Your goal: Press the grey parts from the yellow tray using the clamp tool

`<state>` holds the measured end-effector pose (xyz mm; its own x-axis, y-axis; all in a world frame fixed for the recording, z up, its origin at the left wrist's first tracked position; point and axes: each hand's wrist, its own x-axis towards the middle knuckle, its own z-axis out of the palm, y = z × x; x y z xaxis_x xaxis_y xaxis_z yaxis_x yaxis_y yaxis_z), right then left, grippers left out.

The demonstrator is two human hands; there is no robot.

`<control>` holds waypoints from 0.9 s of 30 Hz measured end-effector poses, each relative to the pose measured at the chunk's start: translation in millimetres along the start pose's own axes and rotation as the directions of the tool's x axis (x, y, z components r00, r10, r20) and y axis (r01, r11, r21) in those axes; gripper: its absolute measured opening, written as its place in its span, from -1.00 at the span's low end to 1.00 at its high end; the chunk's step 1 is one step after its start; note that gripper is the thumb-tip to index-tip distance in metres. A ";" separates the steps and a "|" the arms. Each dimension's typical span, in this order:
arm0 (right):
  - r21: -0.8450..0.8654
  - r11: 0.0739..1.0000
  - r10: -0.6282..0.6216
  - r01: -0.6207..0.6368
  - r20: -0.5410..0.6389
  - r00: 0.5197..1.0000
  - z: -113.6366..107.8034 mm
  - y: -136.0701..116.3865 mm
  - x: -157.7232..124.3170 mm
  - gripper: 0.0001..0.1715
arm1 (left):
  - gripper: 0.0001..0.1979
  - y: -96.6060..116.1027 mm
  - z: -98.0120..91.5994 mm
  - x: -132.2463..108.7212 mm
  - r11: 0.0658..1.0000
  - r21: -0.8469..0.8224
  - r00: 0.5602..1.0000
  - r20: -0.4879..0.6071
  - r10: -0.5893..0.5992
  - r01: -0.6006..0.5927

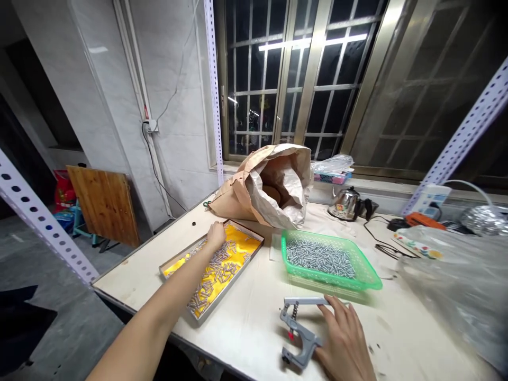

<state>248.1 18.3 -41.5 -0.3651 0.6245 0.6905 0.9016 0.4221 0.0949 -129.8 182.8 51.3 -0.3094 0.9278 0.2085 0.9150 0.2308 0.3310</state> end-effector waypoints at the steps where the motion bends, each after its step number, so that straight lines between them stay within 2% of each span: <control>1: -0.004 1.000 -0.015 0.015 -0.004 1.000 1.1 1.0 -0.2 -0.41 | -0.71 -4.9 1.0 6.7 0.999 0.021 1.000 0.012 0.025 -0.026; 5: -0.025 0.999 -0.026 0.027 0.018 0.999 2.8 4.5 -1.3 -0.39 | -0.73 -5.2 14.7 30.3 0.990 0.057 0.987 0.097 0.124 -0.130; 9: -0.050 0.999 -0.002 0.005 0.061 0.998 3.3 5.3 -2.7 -0.38 | -0.82 5.1 26.0 42.2 0.987 0.061 0.975 0.175 0.138 -0.150; 12: -0.056 0.998 0.003 0.001 0.076 0.997 3.5 5.1 -3.3 -0.38 | -0.85 9.3 18.3 37.5 0.989 0.045 0.977 0.167 0.134 -0.144; 15: -0.045 0.999 0.023 -0.019 0.089 0.996 -0.4 1.7 -1.1 -0.41 | -0.80 13.3 -0.1 18.9 0.987 0.010 0.982 0.101 0.159 -0.161; 18: -0.039 0.997 0.063 -0.060 0.078 0.995 -9.7 -7.1 4.8 -0.43 | -0.78 26.3 -15.4 -19.5 0.974 -0.067 0.975 0.032 0.218 -0.215; 20: -0.031 0.995 0.096 -0.094 0.069 0.993 -16.7 -14.0 9.8 -0.46 | -0.83 39.4 -20.1 -59.2 0.924 -0.260 0.957 -0.013 0.289 -0.282; 22: -0.029 0.991 0.131 -0.130 0.054 0.990 -23.0 -20.0 14.4 -0.51 | -0.88 51.6 -20.0 -107.8 0.784 -0.530 0.932 -0.032 0.360 -0.322; 24: -0.027 0.986 0.166 -0.165 0.036 0.986 -27.9 -24.6 17.2 -0.57 | -0.89 60.4 -14.7 -157.2 0.644 -0.717 0.917 0.017 0.398 -0.267; 27: -0.016 0.982 0.191 -0.190 0.038 0.981 -31.2 -28.2 16.9 -0.58 | -0.88 68.1 2.3 -213.5 0.520 -0.851 0.924 0.135 0.358 -0.077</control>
<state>223.7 -3.6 -10.1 -0.1950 0.7178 0.6684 0.9581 0.2851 -0.0267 -0.8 1.2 27.3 0.0763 0.9794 0.1871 0.2790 -0.2011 0.9390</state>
